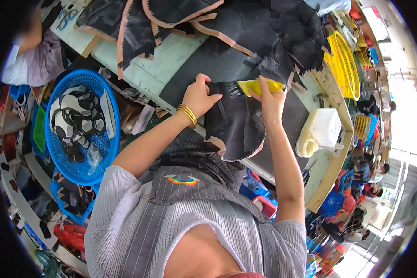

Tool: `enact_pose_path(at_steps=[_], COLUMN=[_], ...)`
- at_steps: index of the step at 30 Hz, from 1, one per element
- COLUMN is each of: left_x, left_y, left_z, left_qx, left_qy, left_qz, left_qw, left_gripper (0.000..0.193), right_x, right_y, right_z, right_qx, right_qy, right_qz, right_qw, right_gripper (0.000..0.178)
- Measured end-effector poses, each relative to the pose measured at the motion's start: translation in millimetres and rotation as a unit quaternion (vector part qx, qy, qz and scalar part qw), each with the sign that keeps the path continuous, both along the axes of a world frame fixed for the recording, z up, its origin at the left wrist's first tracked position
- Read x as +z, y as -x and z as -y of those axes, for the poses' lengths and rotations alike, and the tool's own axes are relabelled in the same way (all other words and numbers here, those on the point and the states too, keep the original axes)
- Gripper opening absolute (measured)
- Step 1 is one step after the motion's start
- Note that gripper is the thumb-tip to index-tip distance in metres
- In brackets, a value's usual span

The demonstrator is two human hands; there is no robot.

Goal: Applying glue to the edges of black leather shoe upper components using a brush and a glue container.

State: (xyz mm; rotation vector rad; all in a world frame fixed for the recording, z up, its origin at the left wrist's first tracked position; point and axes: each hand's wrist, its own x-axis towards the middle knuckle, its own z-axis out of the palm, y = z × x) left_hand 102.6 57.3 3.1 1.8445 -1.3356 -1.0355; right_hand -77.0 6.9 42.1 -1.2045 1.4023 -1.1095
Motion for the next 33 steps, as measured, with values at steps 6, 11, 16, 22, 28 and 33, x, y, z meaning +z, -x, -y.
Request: enact_pose_path(at_steps=[6, 11, 16, 22, 28, 33], left_x=[0.5, -3.4, -16.0, -23.6, -17.6, -28.3], left_y=[-16.5, -11.0, -11.9, -14.0, -22.5, -13.0], left_z=[-12.8, -11.1, -12.8, 1.2, 89.3, 119.5], left_qx=[0.045, 0.059, 0.057, 0.057, -0.081, -0.223], left_qy=[-0.078, -0.058, -0.064, -0.073, 0.116, 0.085], left_qz=[-0.277, -0.288, -0.301, -0.349, -0.021, -0.097], left_qw=[0.957, 0.954, 0.950, 0.932, 0.990, 0.966], left_gripper=[0.029, 0.024, 0.021, 0.018, 0.017, 0.021], right_x=[14.0, 8.1, 1.2, 14.9, 9.9, 5.8], right_y=[-22.2, -30.8, -46.6, -34.9, -22.2, -34.1], right_z=[-16.9, -24.1, -20.8, -8.5, -18.2, -6.1], right_qx=[0.063, 0.131, 0.110, 0.145, 0.222, 0.219], right_qy=[-0.045, -0.047, -0.035, -0.029, 0.049, 0.019], right_qz=[0.036, 0.033, 0.010, -0.043, -0.087, -0.079], right_qw=[0.996, 0.990, 0.993, 0.988, 0.970, 0.972], right_gripper=[0.024, 0.026, 0.027, 0.030, 0.021, 0.020])
